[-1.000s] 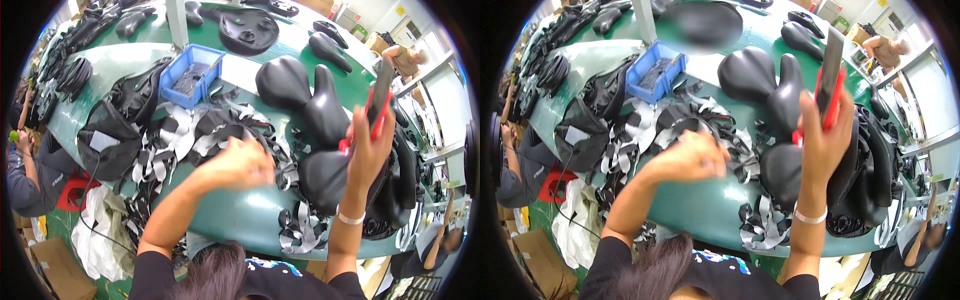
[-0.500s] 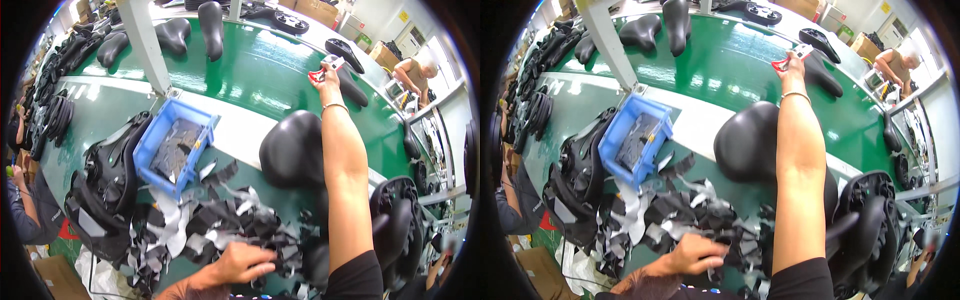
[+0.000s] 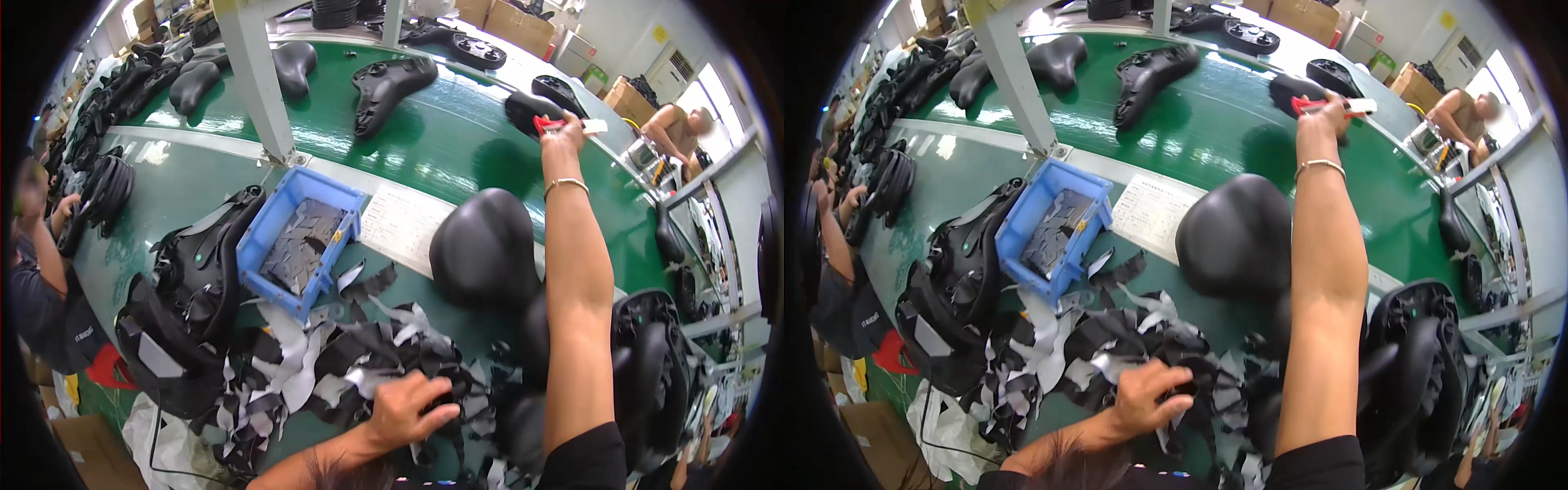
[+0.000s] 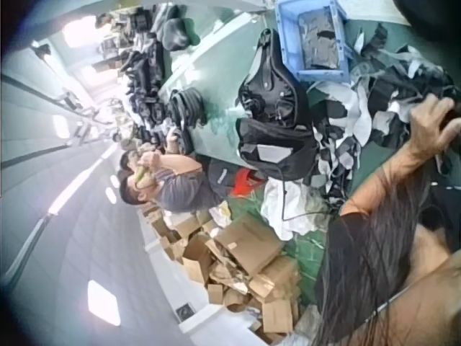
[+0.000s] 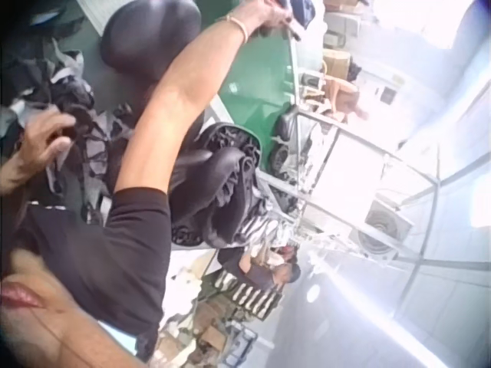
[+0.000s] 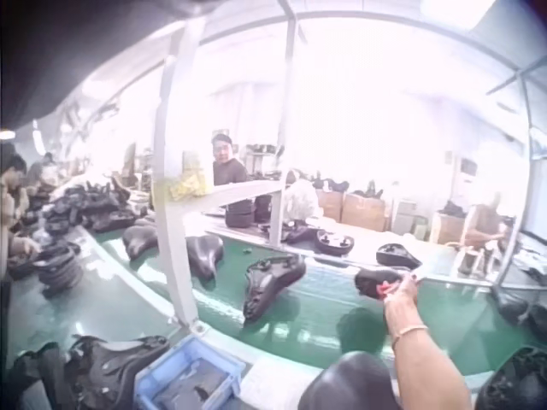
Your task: The person uses red-handled pliers to trim excess black material from the underside of bicycle seats. They repeatedly pick up seats from a green workbench, cut the material, and place the seats back down. The workspace is cluttered with scraps and other seats.
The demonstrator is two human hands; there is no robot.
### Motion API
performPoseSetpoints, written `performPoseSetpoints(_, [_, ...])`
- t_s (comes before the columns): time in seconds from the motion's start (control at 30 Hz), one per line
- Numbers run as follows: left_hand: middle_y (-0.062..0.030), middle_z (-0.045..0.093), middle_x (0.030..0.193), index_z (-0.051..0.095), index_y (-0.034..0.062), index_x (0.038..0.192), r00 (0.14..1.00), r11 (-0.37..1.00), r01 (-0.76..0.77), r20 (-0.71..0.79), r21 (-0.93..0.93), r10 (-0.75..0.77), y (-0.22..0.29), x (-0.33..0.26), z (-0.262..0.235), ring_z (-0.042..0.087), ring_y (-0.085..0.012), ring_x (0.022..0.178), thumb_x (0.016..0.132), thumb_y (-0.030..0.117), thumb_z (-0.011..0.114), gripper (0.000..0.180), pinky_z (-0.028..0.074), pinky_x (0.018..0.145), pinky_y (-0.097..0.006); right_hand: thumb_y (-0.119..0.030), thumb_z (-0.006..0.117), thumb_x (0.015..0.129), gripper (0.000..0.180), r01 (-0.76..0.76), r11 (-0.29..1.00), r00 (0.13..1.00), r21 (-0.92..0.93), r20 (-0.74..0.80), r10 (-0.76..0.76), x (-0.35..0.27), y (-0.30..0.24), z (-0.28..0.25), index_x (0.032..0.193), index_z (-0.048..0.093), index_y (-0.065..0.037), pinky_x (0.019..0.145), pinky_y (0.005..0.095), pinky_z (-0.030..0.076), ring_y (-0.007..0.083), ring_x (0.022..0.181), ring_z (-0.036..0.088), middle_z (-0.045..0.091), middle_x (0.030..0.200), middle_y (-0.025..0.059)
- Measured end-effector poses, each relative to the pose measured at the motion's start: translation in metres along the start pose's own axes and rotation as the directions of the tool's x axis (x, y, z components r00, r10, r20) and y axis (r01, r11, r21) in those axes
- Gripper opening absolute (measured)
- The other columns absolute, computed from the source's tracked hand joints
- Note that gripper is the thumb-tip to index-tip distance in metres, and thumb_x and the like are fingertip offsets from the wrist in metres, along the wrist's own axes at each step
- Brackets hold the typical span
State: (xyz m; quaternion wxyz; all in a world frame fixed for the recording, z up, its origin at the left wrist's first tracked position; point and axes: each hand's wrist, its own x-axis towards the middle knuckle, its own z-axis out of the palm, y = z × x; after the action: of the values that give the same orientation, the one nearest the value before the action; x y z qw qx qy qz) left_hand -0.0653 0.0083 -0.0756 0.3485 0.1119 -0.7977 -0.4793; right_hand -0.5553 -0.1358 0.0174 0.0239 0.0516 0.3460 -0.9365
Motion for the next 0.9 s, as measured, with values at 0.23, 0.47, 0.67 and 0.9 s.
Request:
performPoseSetpoints(0.23, [-0.0119, 0.048, 0.099, 0.053, 0.0002, 0.107, 0.903, 0.999, -0.026, -0.428, 0.042, 0.042, -0.010, -0.005, -0.023, 0.049, -0.0203, 0.086, 0.086, 0.031, 0.066, 0.040, 0.043, 0.073, -0.031, -0.020, 0.066, 0.083, 0.030, 0.340, 0.721, 0.532, -0.604, 0.756, 0.382, -0.271, -0.138, -0.005, 0.111, 0.061, -0.009, 0.046, 0.0256, 0.045, 0.0118, 0.061, 0.058, 0.058, 0.083, 0.0023])
performPoseSetpoints(0.47, [-0.0093, 0.054, 0.115, 0.039, 0.0061, 0.131, 0.862, 0.165, 0.299, 0.192, -0.940, -0.470, 0.059, -0.001, -0.070, 0.057, -0.0192, 0.103, 0.092, 0.041, 0.057, 0.055, 0.050, 0.086, -0.035, -0.014, 0.060, 0.073, 0.029, 0.970, 0.228, -0.233, 0.088, 0.611, 0.757, -0.467, -0.252, -0.165, 0.102, 0.064, -0.015, 0.050, 0.0324, 0.049, 0.0262, 0.080, 0.054, 0.044, 0.092, 0.0140])
performPoseSetpoints(0.67, [-0.0084, 0.062, 0.101, 0.050, 0.0007, 0.122, 0.718, 0.393, 0.464, 0.078, -0.794, -0.691, 0.048, -0.073, -0.081, 0.064, -0.0173, 0.087, 0.084, 0.023, 0.065, 0.046, 0.054, 0.076, -0.030, -0.019, 0.079, 0.070, 0.052, 0.768, 0.401, 0.143, -0.500, 0.744, 0.653, -0.463, -0.247, -0.269, 0.118, 0.060, -0.012, 0.062, 0.0336, 0.054, 0.0249, 0.076, 0.066, 0.066, 0.093, 0.0084])
performPoseSetpoints(0.9, [-0.0062, 0.061, 0.092, 0.057, -0.0020, 0.112, 0.732, 0.664, 0.669, 0.143, -0.334, -0.666, 0.056, -0.040, -0.090, 0.058, -0.0116, 0.080, 0.079, 0.041, 0.072, 0.056, 0.048, 0.071, -0.027, -0.009, 0.071, 0.075, 0.060, 0.964, 0.160, 0.108, -0.212, 0.863, 0.494, -0.420, -0.264, -0.302, 0.132, 0.052, -0.013, 0.051, 0.0351, 0.046, 0.0213, 0.058, 0.055, 0.057, 0.077, 0.0073])
